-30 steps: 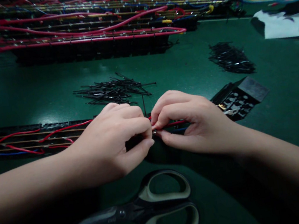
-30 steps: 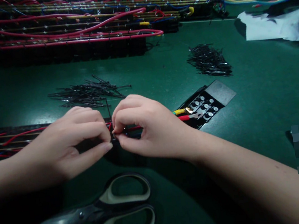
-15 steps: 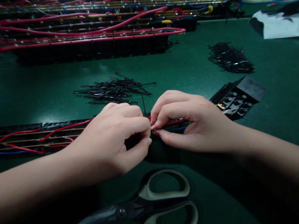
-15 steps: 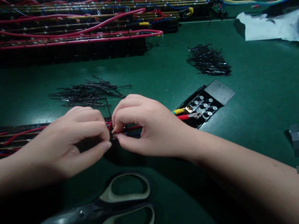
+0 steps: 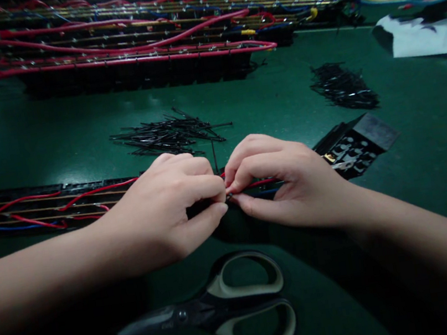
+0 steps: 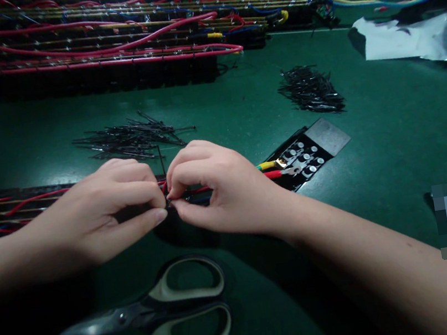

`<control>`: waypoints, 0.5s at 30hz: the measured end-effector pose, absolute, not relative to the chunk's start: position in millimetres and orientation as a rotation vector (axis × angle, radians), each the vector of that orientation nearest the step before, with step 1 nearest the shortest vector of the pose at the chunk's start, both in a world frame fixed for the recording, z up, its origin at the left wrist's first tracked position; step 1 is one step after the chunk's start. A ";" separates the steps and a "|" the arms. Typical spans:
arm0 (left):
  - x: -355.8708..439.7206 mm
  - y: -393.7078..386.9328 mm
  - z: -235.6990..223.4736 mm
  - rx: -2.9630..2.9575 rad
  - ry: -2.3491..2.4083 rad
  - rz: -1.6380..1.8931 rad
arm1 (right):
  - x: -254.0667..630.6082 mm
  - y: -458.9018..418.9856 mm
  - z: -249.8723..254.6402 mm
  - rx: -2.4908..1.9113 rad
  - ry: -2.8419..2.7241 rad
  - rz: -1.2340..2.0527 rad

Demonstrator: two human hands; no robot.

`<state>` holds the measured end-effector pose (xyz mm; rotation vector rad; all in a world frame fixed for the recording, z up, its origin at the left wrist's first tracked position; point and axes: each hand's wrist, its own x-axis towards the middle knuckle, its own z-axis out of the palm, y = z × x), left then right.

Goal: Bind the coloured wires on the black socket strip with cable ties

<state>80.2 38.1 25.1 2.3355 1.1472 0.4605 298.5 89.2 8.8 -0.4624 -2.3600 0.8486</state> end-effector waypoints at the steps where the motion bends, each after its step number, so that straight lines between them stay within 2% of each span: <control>1: 80.2 37.8 24.7 2.332 1.148 0.471 | 298.5 89.3 9.0 -0.463 -2.358 0.853; 15: 80.3 36.4 24.3 2.327 1.149 0.486 | 297.6 90.8 9.6 -0.451 -2.361 0.854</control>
